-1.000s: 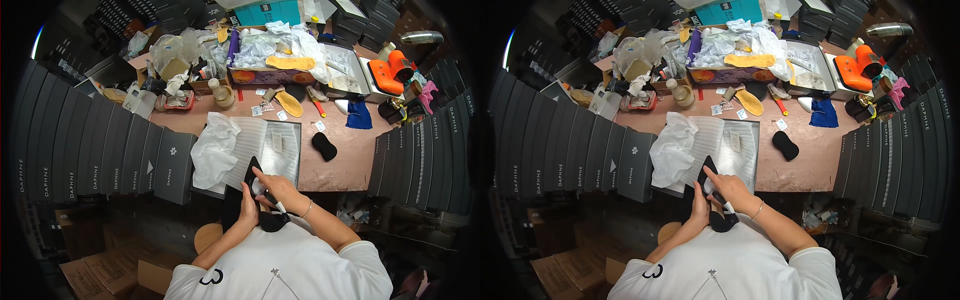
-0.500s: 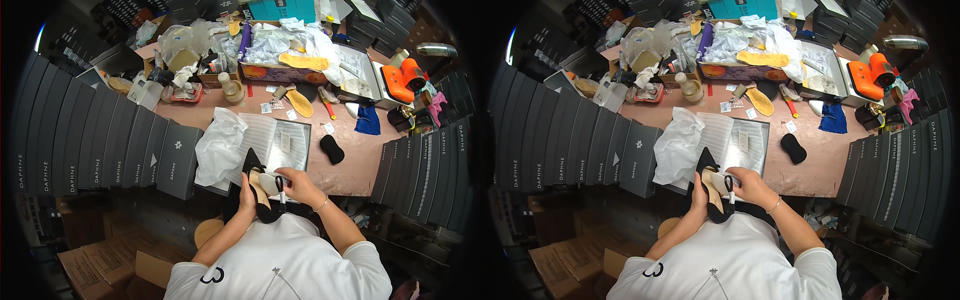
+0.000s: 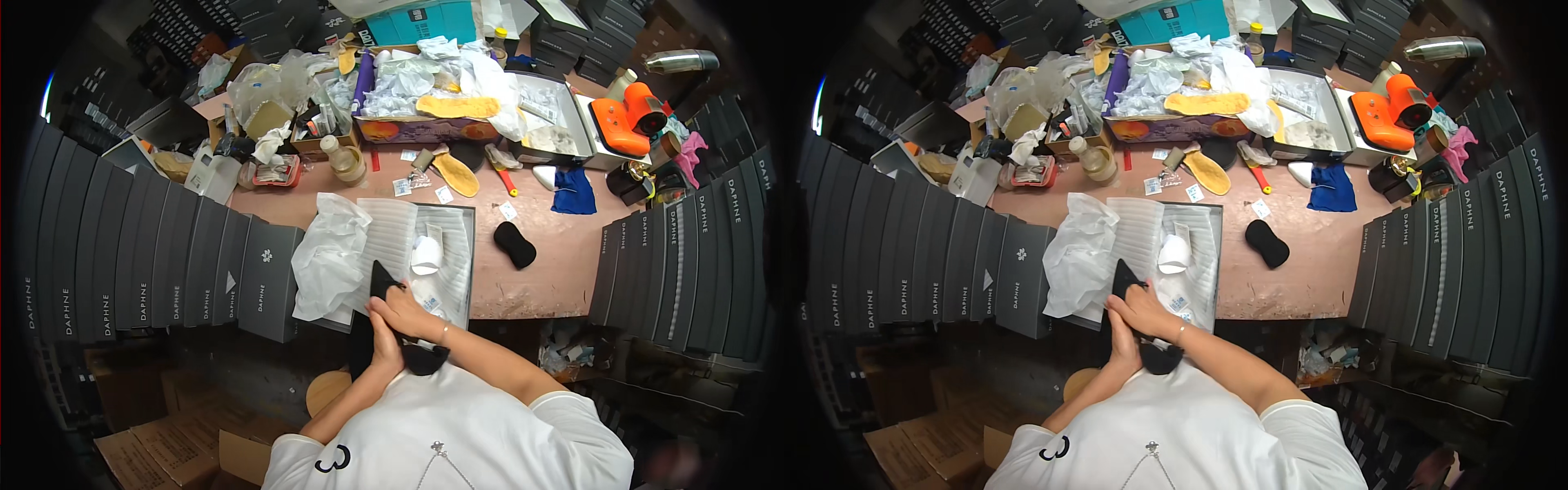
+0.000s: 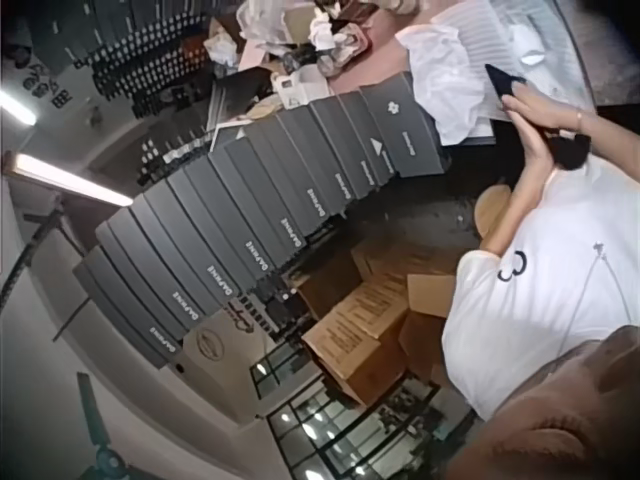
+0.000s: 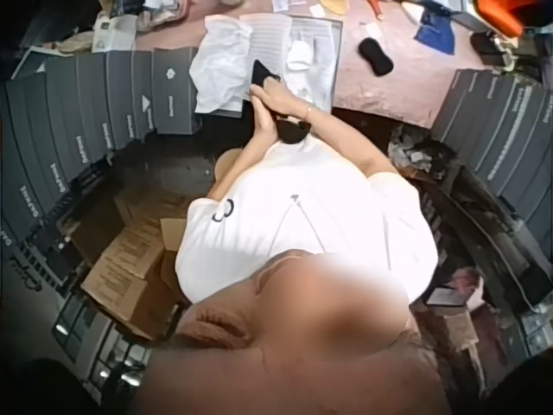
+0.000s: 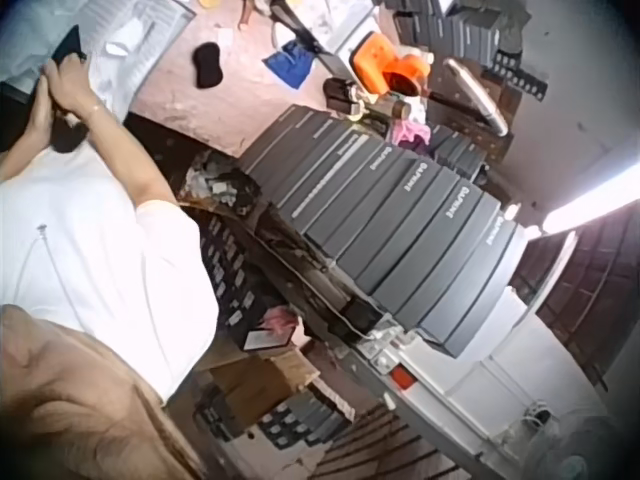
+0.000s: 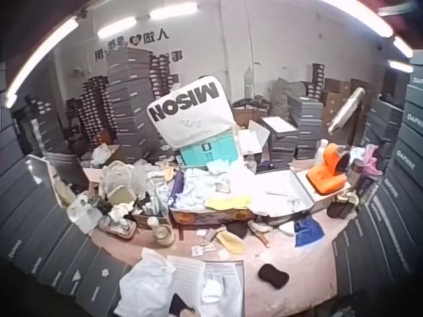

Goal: Packaging black high-heeled shoes into boxes with tissue paper and applying final touches.

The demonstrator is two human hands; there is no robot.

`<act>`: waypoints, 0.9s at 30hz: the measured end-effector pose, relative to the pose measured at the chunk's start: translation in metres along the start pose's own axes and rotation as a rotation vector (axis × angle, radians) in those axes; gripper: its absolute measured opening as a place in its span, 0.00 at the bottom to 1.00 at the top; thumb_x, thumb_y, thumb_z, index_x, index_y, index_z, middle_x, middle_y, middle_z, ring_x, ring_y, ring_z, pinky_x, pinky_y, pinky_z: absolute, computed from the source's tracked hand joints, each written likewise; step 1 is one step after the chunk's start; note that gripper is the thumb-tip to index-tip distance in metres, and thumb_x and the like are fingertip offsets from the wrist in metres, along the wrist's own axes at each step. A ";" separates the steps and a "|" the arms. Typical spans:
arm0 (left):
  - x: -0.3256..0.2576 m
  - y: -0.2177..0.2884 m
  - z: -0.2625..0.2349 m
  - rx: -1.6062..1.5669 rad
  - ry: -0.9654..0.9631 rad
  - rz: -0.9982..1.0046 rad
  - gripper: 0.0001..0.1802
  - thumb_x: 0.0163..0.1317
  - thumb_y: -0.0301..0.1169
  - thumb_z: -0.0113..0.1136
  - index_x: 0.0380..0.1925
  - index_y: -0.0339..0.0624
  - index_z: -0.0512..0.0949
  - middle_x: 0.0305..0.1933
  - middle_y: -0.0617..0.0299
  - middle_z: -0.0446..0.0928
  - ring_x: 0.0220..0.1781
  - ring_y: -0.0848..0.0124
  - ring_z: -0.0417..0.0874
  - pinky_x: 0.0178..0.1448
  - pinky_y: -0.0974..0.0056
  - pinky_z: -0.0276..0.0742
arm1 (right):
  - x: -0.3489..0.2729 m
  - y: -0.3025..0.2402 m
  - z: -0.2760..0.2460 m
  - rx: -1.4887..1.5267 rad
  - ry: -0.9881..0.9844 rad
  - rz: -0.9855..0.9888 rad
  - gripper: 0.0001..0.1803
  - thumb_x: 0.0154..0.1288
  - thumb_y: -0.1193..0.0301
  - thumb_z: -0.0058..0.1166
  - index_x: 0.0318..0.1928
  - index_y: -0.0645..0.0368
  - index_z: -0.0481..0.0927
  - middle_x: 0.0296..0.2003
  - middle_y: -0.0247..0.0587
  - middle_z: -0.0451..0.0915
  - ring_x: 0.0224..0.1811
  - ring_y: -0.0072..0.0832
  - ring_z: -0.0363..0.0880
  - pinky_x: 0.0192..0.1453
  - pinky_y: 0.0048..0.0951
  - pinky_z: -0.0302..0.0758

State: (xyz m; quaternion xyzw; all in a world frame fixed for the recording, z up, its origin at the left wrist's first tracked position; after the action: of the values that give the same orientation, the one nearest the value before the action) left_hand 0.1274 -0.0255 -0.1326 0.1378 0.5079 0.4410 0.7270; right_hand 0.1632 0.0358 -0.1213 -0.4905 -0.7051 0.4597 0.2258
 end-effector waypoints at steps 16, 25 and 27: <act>0.063 0.057 -0.019 0.272 0.026 0.106 0.24 0.71 0.47 0.50 0.57 0.42 0.66 0.40 0.60 0.74 0.38 0.70 0.79 0.42 0.65 0.79 | -0.024 -0.033 -0.009 0.074 0.004 0.013 0.41 0.73 0.43 0.28 0.38 0.77 0.75 0.35 0.64 0.73 0.43 0.57 0.72 0.59 0.54 0.60; 0.035 0.064 0.004 0.326 -0.096 0.087 0.24 0.72 0.44 0.48 0.60 0.40 0.65 0.42 0.58 0.74 0.40 0.71 0.80 0.44 0.66 0.80 | -0.082 -0.064 -0.031 0.180 -0.225 -0.190 0.36 0.74 0.49 0.35 0.62 0.73 0.61 0.62 0.71 0.59 0.64 0.57 0.61 0.68 0.42 0.61; 0.034 0.068 0.007 0.272 -0.106 0.075 0.25 0.72 0.45 0.47 0.60 0.40 0.65 0.42 0.59 0.74 0.41 0.71 0.79 0.45 0.65 0.79 | -0.090 -0.075 -0.038 0.197 -0.216 -0.232 0.37 0.74 0.48 0.34 0.64 0.72 0.58 0.65 0.71 0.54 0.68 0.57 0.56 0.71 0.43 0.58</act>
State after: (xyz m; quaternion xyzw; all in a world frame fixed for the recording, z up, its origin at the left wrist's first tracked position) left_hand 0.1023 0.0414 -0.1061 0.2769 0.5185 0.3871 0.7104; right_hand 0.1932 -0.0363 -0.0261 -0.3290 -0.7286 0.5475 0.2472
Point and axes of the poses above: each hand's wrist, its own x-axis towards the middle knuckle, its own z-axis out of the palm, y = z × x, the point moved 9 cm from there along x, towards the middle knuckle
